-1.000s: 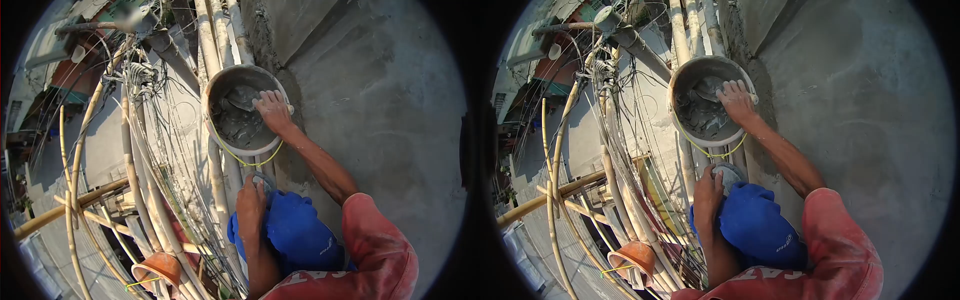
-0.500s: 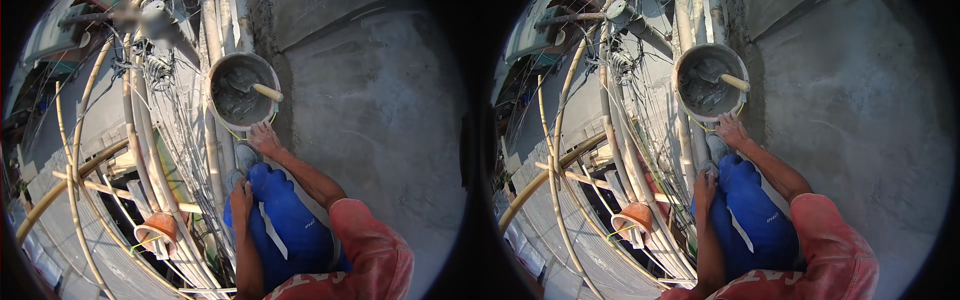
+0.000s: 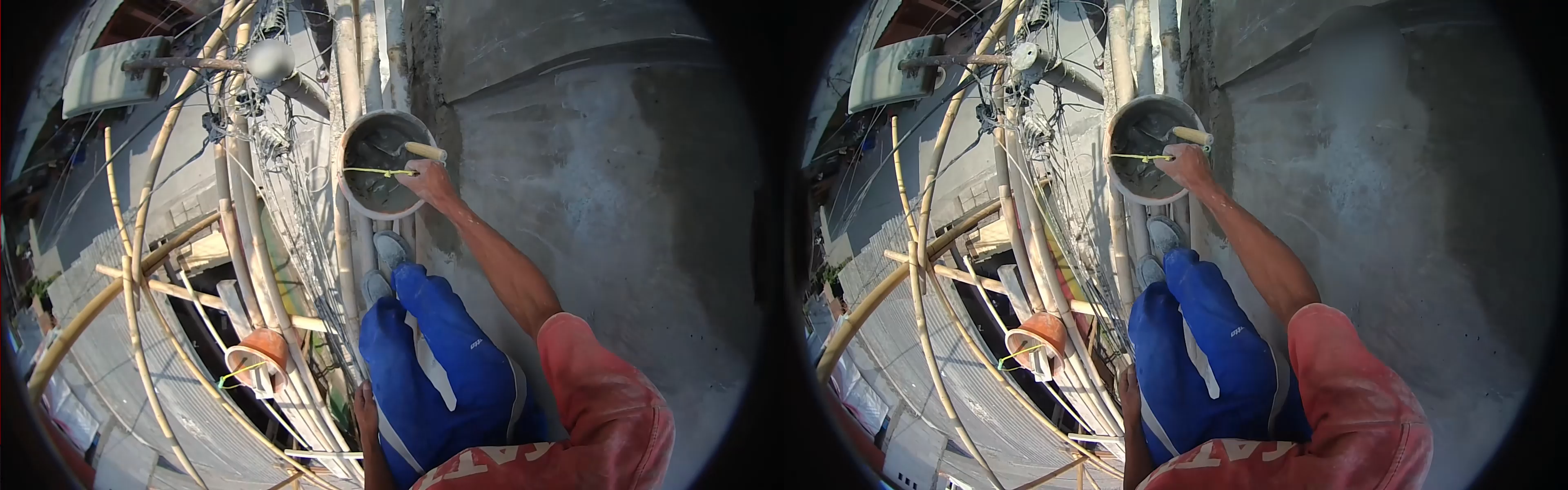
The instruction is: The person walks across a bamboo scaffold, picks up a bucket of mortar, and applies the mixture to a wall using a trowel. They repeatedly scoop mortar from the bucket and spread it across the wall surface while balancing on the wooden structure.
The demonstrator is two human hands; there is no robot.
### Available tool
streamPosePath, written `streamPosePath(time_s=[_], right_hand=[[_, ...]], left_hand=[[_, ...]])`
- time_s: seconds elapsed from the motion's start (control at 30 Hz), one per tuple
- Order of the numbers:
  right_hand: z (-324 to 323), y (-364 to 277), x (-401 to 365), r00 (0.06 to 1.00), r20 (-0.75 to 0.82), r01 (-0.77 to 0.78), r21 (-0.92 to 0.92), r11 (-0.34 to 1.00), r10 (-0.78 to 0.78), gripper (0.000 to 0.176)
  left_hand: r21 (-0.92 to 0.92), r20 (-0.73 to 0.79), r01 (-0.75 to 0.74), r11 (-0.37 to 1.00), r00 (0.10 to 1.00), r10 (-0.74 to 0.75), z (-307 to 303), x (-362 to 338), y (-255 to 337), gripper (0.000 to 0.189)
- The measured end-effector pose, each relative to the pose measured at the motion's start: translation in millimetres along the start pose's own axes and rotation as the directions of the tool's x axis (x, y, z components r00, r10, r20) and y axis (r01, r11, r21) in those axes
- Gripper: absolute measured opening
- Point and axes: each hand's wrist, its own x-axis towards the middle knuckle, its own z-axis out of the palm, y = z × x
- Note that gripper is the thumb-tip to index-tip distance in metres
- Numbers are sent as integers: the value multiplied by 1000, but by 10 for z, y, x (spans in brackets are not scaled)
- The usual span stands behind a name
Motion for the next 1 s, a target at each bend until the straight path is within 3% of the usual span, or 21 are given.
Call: streamPosePath(time_s=[0.07,0.2,0.27,0.33,0.47,0.57,0.63,0.97,1.0], right_hand=[[-88,-16,120,999,41,-5,36,999,4,26],[-118,0,172,992,8,126,99,987,-127,26],[-170,-51,228,980,-46,196,91,976,-193,26],[-194,-143,306,991,-36,131,129,983,-127,27],[-571,-512,426,992,65,107,72,992,-112,28],[-841,-715,586,999,8,39,144,989,-40,29],[-991,-762,757,997,-68,50,92,995,-44,27],[-1457,-918,1958,992,-110,57,13,998,-55,29],[-1484,-945,2105,991,-107,78,-65,995,-84,30]], left_hand=[[-5,82,113,994,990,-112,-65,-67,-369,38],[-126,220,24,992,976,5,-137,-351,-704,39],[-175,270,56,983,963,-7,-112,-450,-743,39],[-199,279,148,969,956,-89,-57,-569,-772,39],[-246,285,277,929,937,-204,-41,-624,-616,39],[-284,281,306,909,933,-226,-47,-594,-450,38],[-304,278,315,899,932,-233,-39,-571,-295,38],[-382,308,383,841,911,-275,0,-106,558,39],[-389,315,389,835,908,-276,7,-43,629,39]])
